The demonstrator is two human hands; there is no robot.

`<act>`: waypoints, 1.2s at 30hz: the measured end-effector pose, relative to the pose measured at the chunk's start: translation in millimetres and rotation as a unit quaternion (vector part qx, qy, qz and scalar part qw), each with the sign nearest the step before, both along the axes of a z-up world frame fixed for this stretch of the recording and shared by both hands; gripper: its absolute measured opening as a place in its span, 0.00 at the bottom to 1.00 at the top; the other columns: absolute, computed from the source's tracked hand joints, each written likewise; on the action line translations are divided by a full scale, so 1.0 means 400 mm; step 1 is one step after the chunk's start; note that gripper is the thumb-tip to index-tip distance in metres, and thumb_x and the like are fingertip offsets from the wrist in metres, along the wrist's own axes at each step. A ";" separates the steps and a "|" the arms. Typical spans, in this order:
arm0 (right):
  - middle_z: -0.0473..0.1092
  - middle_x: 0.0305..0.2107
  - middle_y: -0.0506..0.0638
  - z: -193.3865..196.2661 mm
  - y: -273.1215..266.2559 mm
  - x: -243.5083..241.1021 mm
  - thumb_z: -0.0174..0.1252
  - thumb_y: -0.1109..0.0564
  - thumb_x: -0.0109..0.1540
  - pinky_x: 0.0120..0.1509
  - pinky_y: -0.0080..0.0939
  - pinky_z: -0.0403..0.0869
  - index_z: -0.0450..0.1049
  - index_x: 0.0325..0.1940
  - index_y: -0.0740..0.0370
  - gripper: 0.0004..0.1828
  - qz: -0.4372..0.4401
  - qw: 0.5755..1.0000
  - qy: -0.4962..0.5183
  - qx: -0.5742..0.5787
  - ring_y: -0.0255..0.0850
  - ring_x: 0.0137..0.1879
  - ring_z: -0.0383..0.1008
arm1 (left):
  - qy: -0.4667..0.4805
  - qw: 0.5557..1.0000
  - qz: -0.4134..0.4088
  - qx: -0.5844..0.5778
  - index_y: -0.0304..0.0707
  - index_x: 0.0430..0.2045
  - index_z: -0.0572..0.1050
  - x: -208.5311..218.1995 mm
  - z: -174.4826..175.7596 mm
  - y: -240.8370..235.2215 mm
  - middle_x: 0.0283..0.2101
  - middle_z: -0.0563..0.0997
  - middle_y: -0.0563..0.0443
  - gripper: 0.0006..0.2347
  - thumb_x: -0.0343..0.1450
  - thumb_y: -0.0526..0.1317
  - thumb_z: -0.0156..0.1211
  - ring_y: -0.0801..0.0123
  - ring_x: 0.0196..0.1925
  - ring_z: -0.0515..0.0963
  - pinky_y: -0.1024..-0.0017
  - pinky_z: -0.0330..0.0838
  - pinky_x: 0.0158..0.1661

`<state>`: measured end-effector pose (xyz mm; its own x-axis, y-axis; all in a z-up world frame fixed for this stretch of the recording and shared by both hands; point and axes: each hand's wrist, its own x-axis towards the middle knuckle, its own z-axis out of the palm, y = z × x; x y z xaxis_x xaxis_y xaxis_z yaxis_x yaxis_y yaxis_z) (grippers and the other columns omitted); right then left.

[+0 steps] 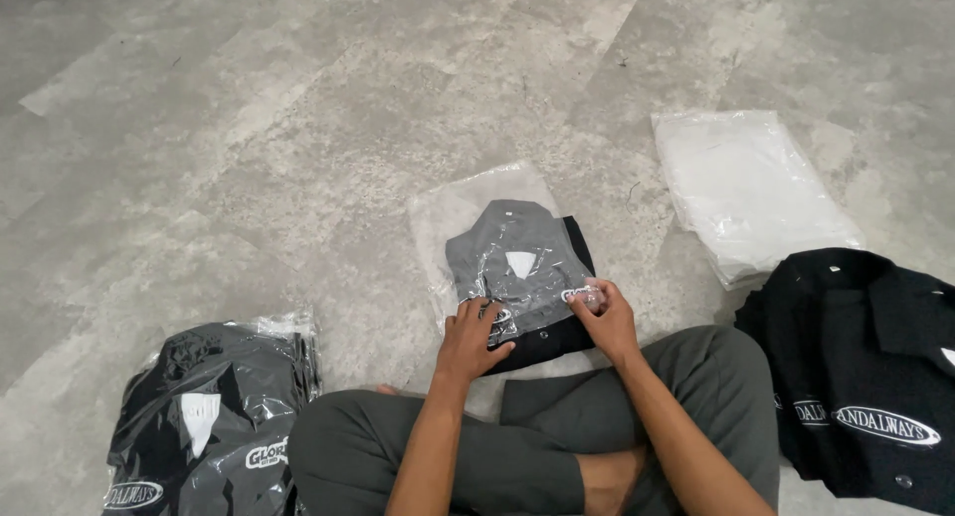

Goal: The person sits on the floor and folds black polo shirts. They place each folded shirt into a clear plastic bag, smooth the packaging, and stack the finished packages on the floor.

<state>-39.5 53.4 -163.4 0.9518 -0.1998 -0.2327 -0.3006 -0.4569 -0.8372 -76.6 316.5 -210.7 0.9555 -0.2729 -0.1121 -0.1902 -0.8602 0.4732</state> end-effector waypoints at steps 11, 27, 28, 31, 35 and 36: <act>0.79 0.46 0.64 -0.090 -0.010 0.147 0.74 0.47 0.58 0.34 0.44 0.80 0.76 0.65 0.64 0.34 -0.063 0.997 0.038 0.016 0.52 0.38 0.83 | -0.033 0.988 0.097 -0.116 0.45 0.67 0.66 0.009 0.086 -0.040 0.53 0.69 0.47 0.26 0.74 0.53 0.56 0.54 0.59 0.68 0.52 0.63 0.56; 0.66 0.44 0.56 0.076 0.483 -0.048 0.64 0.59 0.56 0.48 0.54 0.66 0.70 0.65 0.62 0.31 0.466 0.796 -0.293 -0.251 0.56 0.48 0.69 | 0.291 0.267 0.029 -0.918 0.58 0.79 0.49 0.194 -0.172 0.083 0.76 0.60 0.38 0.36 0.75 0.68 0.42 0.25 0.70 0.65 0.26 0.59 0.63; 0.66 0.44 0.56 0.100 0.486 -0.049 0.64 0.59 0.56 0.48 0.54 0.66 0.70 0.65 0.62 0.31 0.468 0.795 -0.293 -0.251 0.56 0.48 0.69 | 0.289 0.266 0.030 -0.919 0.58 0.79 0.49 0.178 -0.109 0.088 0.76 0.60 0.38 0.36 0.75 0.68 0.42 0.25 0.70 0.65 0.26 0.59 0.63; 0.67 0.44 0.52 0.179 0.489 -0.056 0.52 0.34 0.68 0.58 0.55 0.61 0.70 0.64 0.59 0.31 0.500 0.815 -0.259 -0.139 0.52 0.54 0.66 | 0.280 0.150 -0.083 -0.945 0.64 0.80 0.33 0.147 0.012 0.090 0.82 0.37 0.40 0.37 0.76 0.67 0.36 0.33 0.81 0.42 0.26 0.46 0.68; 0.69 0.53 0.60 0.200 0.477 -0.031 0.53 0.56 0.69 0.66 0.52 0.67 0.71 0.62 0.65 0.18 0.450 0.837 -0.311 0.009 0.54 0.60 0.69 | 0.237 0.105 -0.151 -0.954 0.62 0.82 0.31 0.154 0.005 0.084 0.79 0.51 0.31 0.42 0.75 0.73 0.34 0.28 0.70 0.67 0.23 0.46 0.69; 0.70 0.50 0.60 0.178 0.473 -0.021 0.59 0.65 0.65 0.61 0.50 0.69 0.73 0.58 0.63 0.17 0.397 0.835 -0.380 -0.020 0.54 0.55 0.71 | 0.230 0.106 -0.167 -0.953 0.62 0.82 0.30 0.150 0.005 0.086 0.78 0.53 0.29 0.42 0.76 0.73 0.35 0.29 0.69 0.70 0.23 0.42 0.70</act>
